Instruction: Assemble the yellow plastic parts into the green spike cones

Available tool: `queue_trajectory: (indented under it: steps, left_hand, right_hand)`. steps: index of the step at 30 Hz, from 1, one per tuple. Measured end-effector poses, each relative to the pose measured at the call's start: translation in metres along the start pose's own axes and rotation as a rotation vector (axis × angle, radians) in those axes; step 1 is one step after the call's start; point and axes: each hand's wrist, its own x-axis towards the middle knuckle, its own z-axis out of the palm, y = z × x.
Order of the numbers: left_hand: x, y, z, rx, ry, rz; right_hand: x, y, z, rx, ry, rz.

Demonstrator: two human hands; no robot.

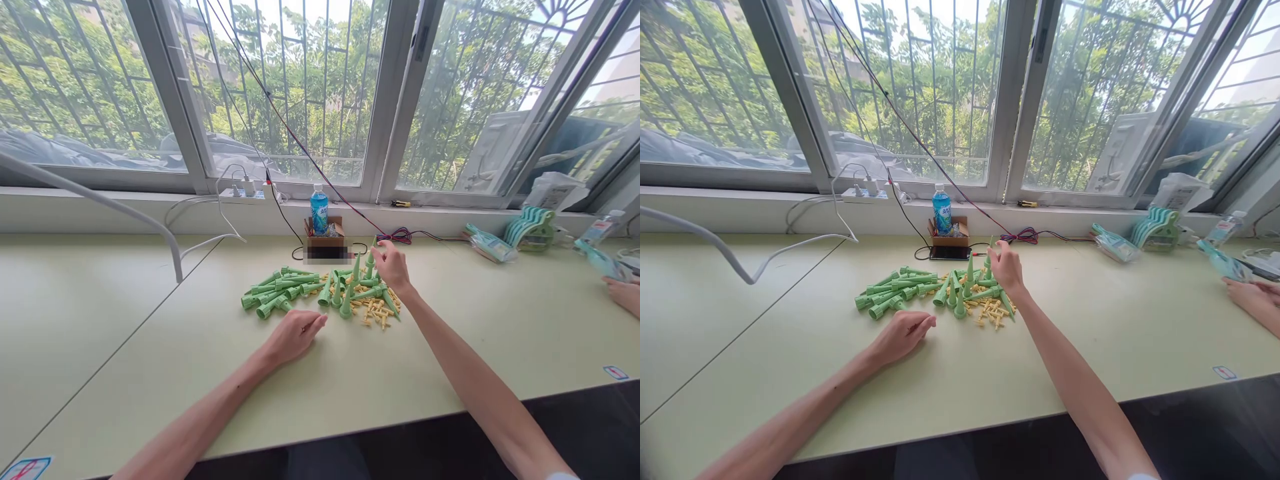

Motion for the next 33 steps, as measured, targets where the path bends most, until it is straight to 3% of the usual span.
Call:
queue_trajectory:
  steps: [4,7,9,13,17,20,26,30,32,33]
  left_hand:
    - [0.0,0.001,0.0,0.035,-0.011,-0.001]
    - [0.0,0.001,0.001,0.052,-0.015,0.0]
    - [-0.001,0.001,0.001,0.053,-0.009,0.003]
    - [-0.002,0.001,0.0,0.064,0.061,0.01]
    - [-0.002,-0.002,-0.005,0.055,0.288,-0.041]
    - [-0.001,-0.004,-0.008,0.082,0.379,-0.098]
    - [0.007,-0.013,-0.015,0.29,0.314,-0.089]
    - [0.029,-0.03,-0.037,0.403,0.322,-0.166]
    - [0.044,-0.044,-0.053,0.417,0.24,-0.281]
    - [0.052,-0.053,-0.061,0.414,0.141,-0.338]
  right_hand:
    - [-0.024,-0.017,-0.008,0.07,0.229,-0.03]
    - [-0.062,-0.031,-0.001,0.116,0.262,-0.103]
    - [-0.091,-0.04,0.01,0.131,0.163,-0.208]
    - [-0.135,-0.057,0.032,0.161,-0.174,-0.446]
    - [-0.146,-0.07,0.039,0.122,-0.4,-0.595]
    - [-0.144,-0.073,0.038,0.038,-0.577,-0.697]
    - [-0.142,-0.073,0.04,-0.012,-0.647,-0.706]
    - [-0.144,-0.071,0.042,0.008,-0.657,-0.698]
    - [-0.145,-0.07,0.043,0.01,-0.667,-0.689]
    - [-0.145,-0.07,0.043,0.011,-0.672,-0.683]
